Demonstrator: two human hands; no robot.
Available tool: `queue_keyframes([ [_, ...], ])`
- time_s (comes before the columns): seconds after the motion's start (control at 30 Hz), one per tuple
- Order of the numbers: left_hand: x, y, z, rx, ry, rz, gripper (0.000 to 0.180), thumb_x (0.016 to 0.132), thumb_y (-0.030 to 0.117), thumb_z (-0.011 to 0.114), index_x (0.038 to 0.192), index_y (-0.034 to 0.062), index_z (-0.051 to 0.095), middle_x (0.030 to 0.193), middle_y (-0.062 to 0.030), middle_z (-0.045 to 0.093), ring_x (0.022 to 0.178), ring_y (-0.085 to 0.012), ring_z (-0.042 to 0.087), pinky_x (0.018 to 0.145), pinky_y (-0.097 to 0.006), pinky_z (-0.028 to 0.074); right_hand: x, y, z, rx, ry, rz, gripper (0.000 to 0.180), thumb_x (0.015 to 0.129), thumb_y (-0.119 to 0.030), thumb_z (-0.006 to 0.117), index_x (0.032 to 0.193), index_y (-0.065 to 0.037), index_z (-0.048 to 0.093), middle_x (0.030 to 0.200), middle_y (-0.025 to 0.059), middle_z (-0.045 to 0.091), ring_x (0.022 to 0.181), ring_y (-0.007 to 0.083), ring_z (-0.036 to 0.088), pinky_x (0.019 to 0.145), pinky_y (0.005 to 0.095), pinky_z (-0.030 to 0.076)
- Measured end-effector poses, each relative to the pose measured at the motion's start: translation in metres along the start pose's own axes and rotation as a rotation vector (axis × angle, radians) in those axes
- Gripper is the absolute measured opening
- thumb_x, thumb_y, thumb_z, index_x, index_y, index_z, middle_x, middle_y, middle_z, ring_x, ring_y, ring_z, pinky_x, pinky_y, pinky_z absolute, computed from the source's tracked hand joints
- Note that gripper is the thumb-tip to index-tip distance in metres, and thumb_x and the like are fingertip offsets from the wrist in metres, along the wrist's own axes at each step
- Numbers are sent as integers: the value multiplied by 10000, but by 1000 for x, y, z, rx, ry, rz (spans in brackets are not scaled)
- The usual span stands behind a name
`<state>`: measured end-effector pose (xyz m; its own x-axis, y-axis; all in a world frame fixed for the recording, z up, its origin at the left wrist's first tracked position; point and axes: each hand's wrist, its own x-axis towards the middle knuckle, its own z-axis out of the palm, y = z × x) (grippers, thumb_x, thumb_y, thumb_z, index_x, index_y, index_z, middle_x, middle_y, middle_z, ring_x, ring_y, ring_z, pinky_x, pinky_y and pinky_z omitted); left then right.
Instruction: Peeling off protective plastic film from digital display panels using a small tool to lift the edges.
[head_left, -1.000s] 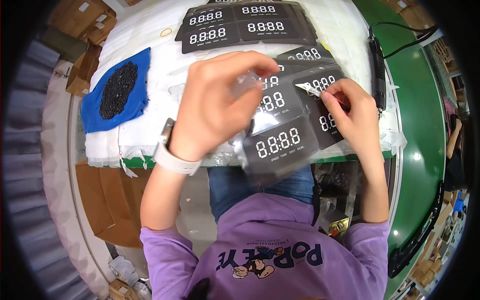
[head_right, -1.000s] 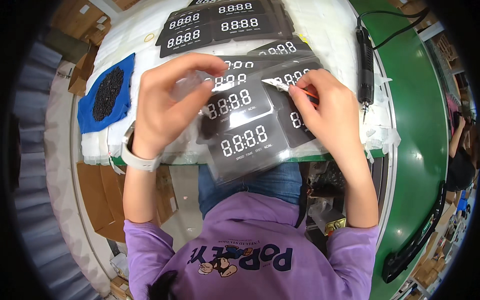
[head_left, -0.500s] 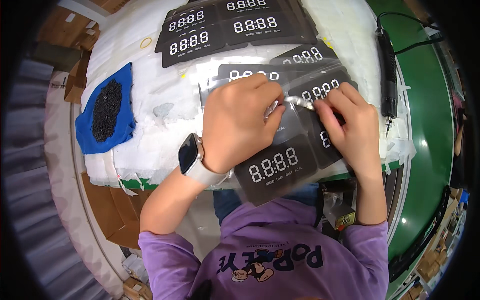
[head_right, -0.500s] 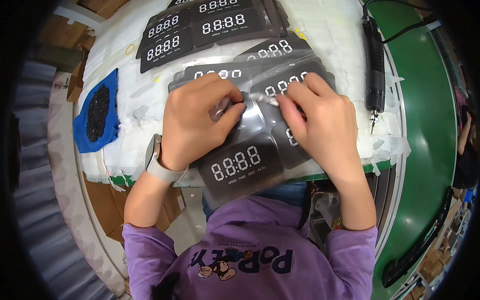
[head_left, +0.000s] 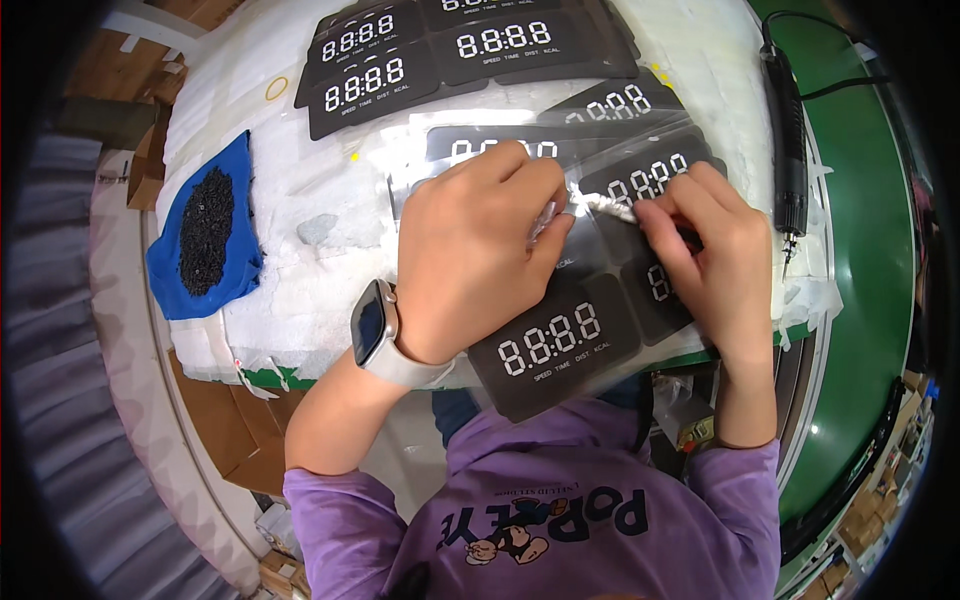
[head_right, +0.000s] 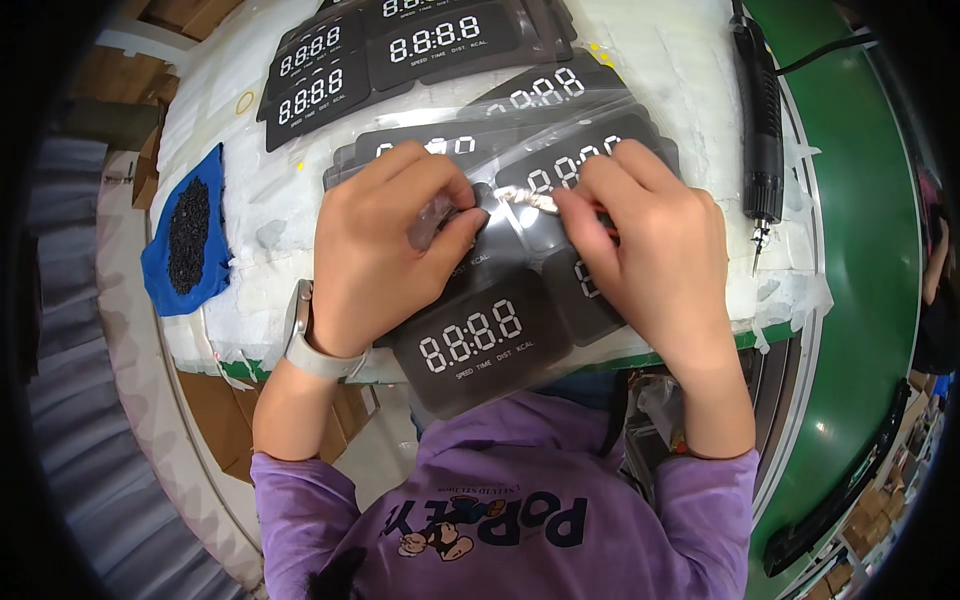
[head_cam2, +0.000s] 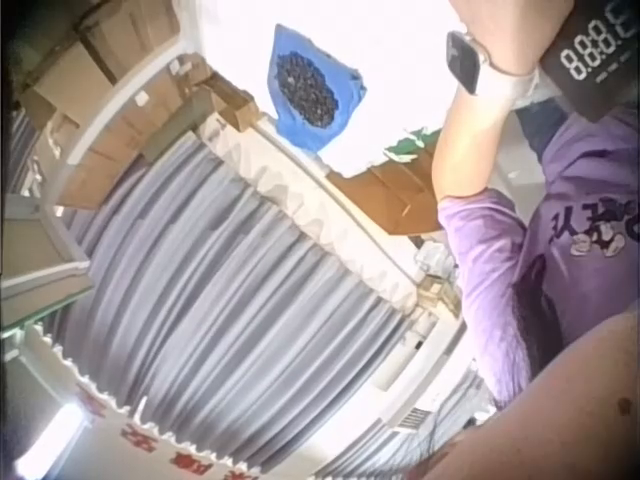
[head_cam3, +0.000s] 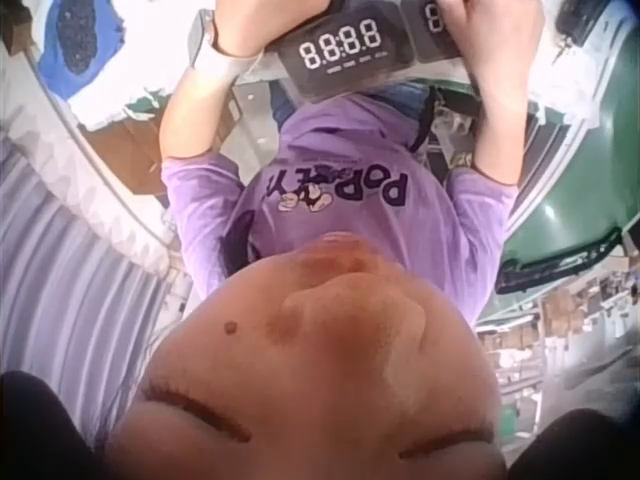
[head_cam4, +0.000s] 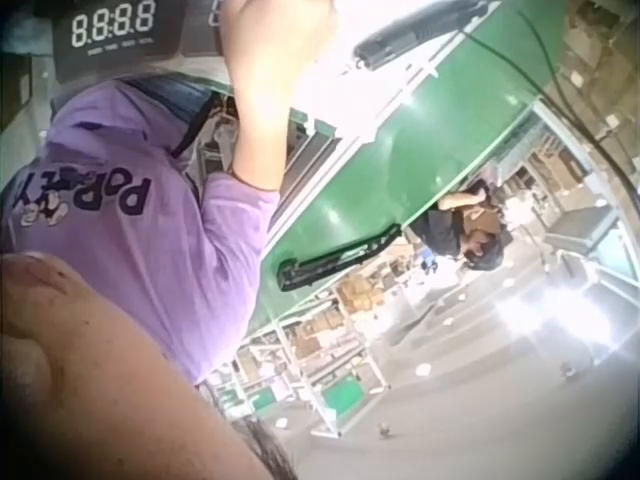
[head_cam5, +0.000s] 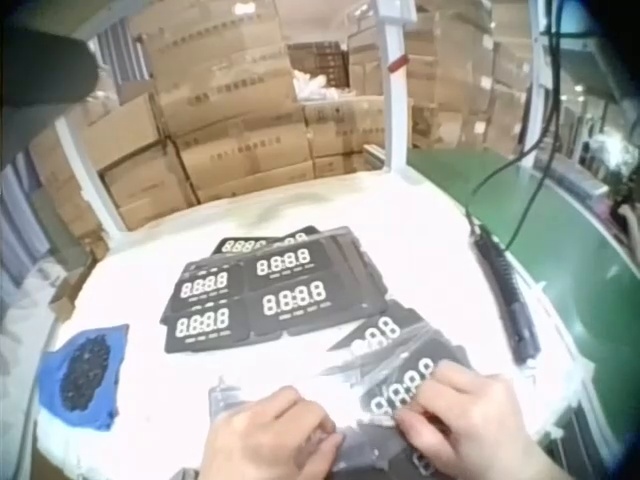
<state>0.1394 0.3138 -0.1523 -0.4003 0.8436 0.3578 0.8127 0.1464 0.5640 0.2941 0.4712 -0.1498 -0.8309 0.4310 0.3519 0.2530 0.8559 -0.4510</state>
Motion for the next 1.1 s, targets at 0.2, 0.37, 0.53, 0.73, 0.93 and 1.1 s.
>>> queue_keyframes([
  [0.2,0,0,2,7,6,0,169,746,41,789,824,53,639,786,-93,606,694,-313,621,605,-387,484,-2,5,1,150,-41,-43,185,850,-127,775,788,-47,620,752,75,605,595,296,634,522,392,467],
  [0.37,0,1,1,16,19,4,170,747,43,793,831,53,646,789,-92,612,692,-311,625,603,-380,485,-3,1,3,37,34,40,203,862,-134,767,778,-43,607,762,85,616,604,300,634,518,385,466],
  [0.53,0,1,1,14,9,-9,171,747,43,796,835,52,649,789,-92,615,696,-311,629,606,-375,487,-2,2,3,33,14,16,195,864,-124,757,778,-43,602,766,85,600,600,313,622,518,403,466],
  [0.73,0,1,1,13,-11,-15,165,752,42,794,844,51,657,802,-92,623,710,-311,638,619,-376,497,0,6,-1,61,-35,-50,178,860,-106,748,791,-40,597,774,98,575,608,333,610,525,421,468],
  [0.93,2,2,2,-53,-31,19,185,765,0,782,920,70,709,956,-90,653,775,-307,675,676,-377,532,-4,10,3,73,-2,-166,177,859,-105,757,804,-47,599,790,96,557,585,326,597,511,427,459],
  [1.1,4,2,2,-50,-65,18,207,763,-35,769,929,68,700,1008,-81,646,793,-301,678,684,-379,531,-6,10,2,57,9,-236,191,858,-115,769,806,-46,599,784,87,538,565,319,587,495,420,448],
])
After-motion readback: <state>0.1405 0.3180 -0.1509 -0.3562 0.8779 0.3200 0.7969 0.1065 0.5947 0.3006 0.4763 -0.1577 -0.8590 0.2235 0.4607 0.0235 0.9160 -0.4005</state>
